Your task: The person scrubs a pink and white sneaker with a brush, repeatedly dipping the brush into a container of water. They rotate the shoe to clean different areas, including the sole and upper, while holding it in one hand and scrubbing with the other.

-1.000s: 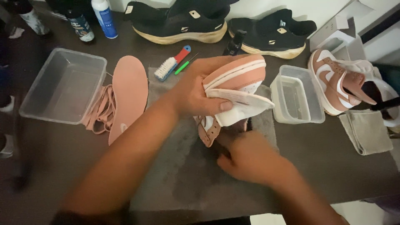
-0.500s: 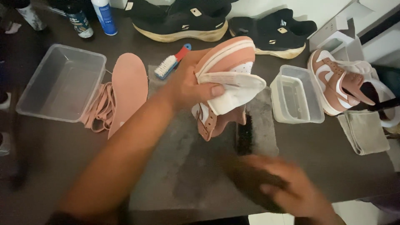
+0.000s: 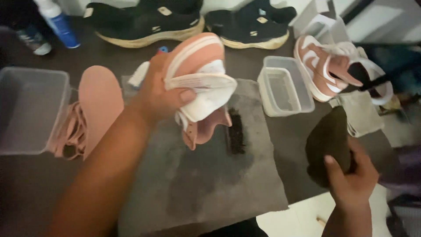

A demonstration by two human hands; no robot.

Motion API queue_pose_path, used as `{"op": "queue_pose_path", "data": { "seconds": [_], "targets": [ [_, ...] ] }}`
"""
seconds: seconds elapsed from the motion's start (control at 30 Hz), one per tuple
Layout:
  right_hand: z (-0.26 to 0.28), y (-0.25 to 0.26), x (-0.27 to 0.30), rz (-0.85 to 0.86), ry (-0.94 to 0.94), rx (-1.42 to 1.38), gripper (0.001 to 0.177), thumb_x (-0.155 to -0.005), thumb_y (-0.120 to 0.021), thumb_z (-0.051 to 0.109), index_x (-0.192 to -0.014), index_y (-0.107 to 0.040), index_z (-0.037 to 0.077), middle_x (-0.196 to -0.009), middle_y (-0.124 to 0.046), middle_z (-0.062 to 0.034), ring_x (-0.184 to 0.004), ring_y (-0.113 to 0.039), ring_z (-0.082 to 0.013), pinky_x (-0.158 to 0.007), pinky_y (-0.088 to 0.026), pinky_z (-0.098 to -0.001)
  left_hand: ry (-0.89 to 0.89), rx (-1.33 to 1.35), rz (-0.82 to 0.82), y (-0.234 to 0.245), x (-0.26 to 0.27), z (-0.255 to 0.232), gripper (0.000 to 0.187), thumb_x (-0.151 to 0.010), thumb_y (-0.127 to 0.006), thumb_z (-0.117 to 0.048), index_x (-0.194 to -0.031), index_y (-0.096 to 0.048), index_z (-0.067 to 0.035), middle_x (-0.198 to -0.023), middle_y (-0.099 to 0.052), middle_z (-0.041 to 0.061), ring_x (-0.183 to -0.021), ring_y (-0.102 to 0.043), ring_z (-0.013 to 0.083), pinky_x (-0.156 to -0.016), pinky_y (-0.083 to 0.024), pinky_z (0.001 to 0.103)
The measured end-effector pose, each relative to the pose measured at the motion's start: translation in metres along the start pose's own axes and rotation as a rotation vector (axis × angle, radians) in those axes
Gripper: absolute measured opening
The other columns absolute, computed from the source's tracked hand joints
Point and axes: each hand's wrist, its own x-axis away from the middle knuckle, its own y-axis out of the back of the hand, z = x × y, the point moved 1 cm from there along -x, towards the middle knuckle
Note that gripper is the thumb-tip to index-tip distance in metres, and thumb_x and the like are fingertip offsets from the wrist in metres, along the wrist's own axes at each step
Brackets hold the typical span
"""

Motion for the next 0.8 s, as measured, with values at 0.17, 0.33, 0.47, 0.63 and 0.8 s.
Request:
{"op": "queue_pose_path", "data": {
  "seconds": [0.17, 0.33, 0.47, 0.63, 0.8],
  "targets": [
    [0.038, 0.002, -0.015, -0.028, -0.009, 0.242, 0.061, -0.091, -0.075, 0.011, -0.147, -0.063, -0.008, -0.141, -0.065, -0.0272, -0.129, -0.061, -0.0381, -0.108, -0.046, -0.0467, 0.027, -0.023, 0.021, -0.009, -0.002, -0.012, 0.038, -0.086, -0.069, -0.045, -0.1, -0.065, -0.01, -0.084, -0.061, -0.002, -0.078, -0.058, 0.0118, -0.069, -0.045, 0.028],
    [0.02, -0.016, -0.017, 0.049, 0.023, 0.547, 0.065, -0.089, -0.081, 0.038, -0.142, -0.07, 0.003, -0.139, -0.071, -0.0132, -0.119, -0.068, -0.0332, -0.091, -0.055, -0.0466, 0.067, 0.027, 0.024, -0.012, -0.002, -0.017, 0.043, -0.085, -0.071, -0.042, -0.113, -0.067, -0.009, -0.097, -0.069, 0.001, -0.09, -0.068, 0.0163, -0.076, -0.054, 0.029],
    [0.035, -0.028, -0.02, 0.357, -0.208, 0.726, 0.074, -0.084, -0.063, 0.063, -0.144, -0.063, 0.019, -0.153, -0.057, -0.0017, -0.132, -0.058, -0.0233, -0.097, -0.049, -0.0489, 0.111, -0.018, 0.02, -0.01, -0.002, -0.019, 0.05, -0.085, -0.068, -0.047, -0.119, -0.066, -0.011, -0.103, -0.07, 0.004, -0.095, -0.07, 0.0195, -0.077, -0.055, 0.03],
    [0.067, -0.043, -0.012, -0.027, 0.303, 1.055, 0.058, -0.09, -0.064, 0.074, -0.125, -0.079, 0.03, -0.132, -0.077, 0.0094, -0.113, -0.074, -0.0176, -0.08, -0.046, -0.0421, 0.046, -0.03, 0.018, -0.006, -0.003, -0.011, 0.053, -0.087, -0.068, -0.049, -0.12, -0.066, -0.007, -0.095, -0.067, 0.002, -0.085, -0.06, 0.0116, -0.072, -0.047, 0.028],
    [0.119, -0.091, -0.016, 0.541, -0.108, 0.424, 0.064, -0.076, -0.067, 0.072, -0.123, -0.07, 0.03, -0.112, -0.075, 0.0106, -0.095, -0.073, -0.0123, -0.077, -0.055, -0.0359, 0.039, -0.004, -0.001, -0.004, -0.004, -0.008, 0.043, -0.087, -0.069, -0.048, -0.109, -0.069, -0.011, -0.092, -0.07, 0.001, -0.086, -0.069, 0.0162, -0.073, -0.054, 0.029]
  ]
}}
